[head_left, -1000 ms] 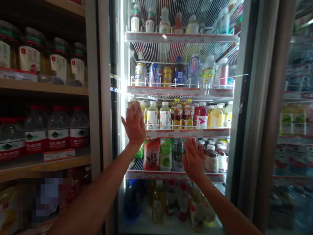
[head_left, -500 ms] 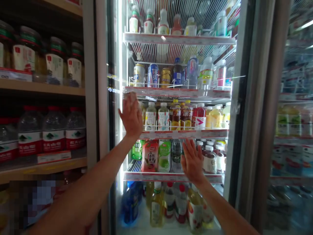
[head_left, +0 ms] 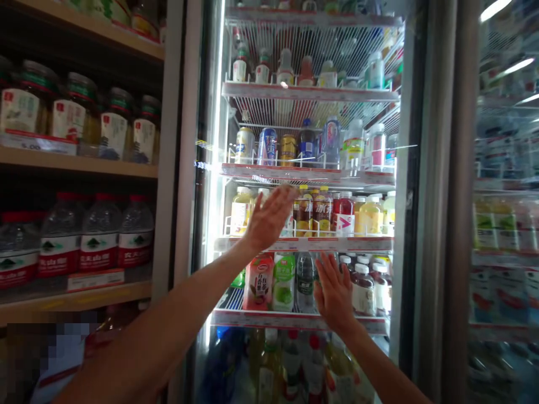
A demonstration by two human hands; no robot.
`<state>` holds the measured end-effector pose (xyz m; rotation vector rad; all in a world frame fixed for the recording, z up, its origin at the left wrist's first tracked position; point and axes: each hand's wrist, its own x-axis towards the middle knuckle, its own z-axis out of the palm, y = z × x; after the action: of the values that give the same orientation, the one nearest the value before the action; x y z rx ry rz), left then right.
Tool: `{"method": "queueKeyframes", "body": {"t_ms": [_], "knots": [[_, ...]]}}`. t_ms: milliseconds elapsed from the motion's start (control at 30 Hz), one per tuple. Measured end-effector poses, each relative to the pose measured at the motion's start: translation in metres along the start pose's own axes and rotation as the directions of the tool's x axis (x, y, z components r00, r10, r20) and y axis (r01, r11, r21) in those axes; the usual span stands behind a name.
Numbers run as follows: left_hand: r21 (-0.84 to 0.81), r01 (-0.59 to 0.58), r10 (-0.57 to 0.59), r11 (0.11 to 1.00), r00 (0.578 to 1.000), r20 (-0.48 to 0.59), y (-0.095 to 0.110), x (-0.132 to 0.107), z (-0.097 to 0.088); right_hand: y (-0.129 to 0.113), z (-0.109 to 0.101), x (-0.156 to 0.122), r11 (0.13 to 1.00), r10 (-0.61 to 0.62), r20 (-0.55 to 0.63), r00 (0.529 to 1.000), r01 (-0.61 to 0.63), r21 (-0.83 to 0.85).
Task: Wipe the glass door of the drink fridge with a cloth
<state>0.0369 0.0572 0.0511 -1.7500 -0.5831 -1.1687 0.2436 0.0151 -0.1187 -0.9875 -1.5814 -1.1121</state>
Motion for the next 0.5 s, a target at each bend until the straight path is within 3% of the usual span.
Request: {"method": "queueKeyframes", "body": {"t_ms": [67,100,167,233,300,333,367,433,500], "knots": [[-0.021,-0.182,0.182,0.983,0.982,0.043,0.005,-0.003,0.002,0.004,-0.004,0.002,1.0,-0.03,0.001,1.0,0.03,0.007],[-0.01,-0.165,0.165,0.986,0.986,0.032,0.002,-0.002,0.002,0.008,-0.007,0.004,0.999,-0.036,-0.006,0.999,0.036,0.01],[0.031,0.051,-0.049,0.998,0.997,-0.058,-0.015,0.009,-0.001,0.02,-0.013,0.012,1.0,-0.006,-0.051,0.999,0.006,0.008],[0.03,0.336,-0.325,0.941,0.928,-0.183,-0.031,0.025,-0.003,0.034,-0.018,0.026,0.998,0.061,-0.114,0.992,-0.062,-0.004],[0.003,0.476,-0.461,0.879,0.852,-0.247,-0.034,0.039,-0.001,0.049,-0.02,0.044,0.994,0.105,-0.154,0.982,-0.109,-0.018],[-0.002,0.469,-0.455,0.883,0.857,-0.24,-0.028,0.043,0.002,0.055,-0.02,0.053,0.993,0.114,-0.162,0.98,-0.119,-0.024],[0.0,0.412,-0.403,0.911,0.891,-0.212,-0.019,0.045,0.005,0.06,-0.019,0.061,0.992,0.117,-0.161,0.98,-0.123,-0.03],[0.001,0.205,-0.204,0.979,0.972,-0.114,0.005,0.042,0.013,0.064,-0.015,0.073,0.993,0.109,-0.16,0.981,-0.116,-0.034],[-0.019,0.039,-0.039,0.999,0.999,-0.02,0.027,0.036,0.018,0.064,-0.013,0.08,0.994,0.097,-0.166,0.981,-0.102,-0.027]]}}
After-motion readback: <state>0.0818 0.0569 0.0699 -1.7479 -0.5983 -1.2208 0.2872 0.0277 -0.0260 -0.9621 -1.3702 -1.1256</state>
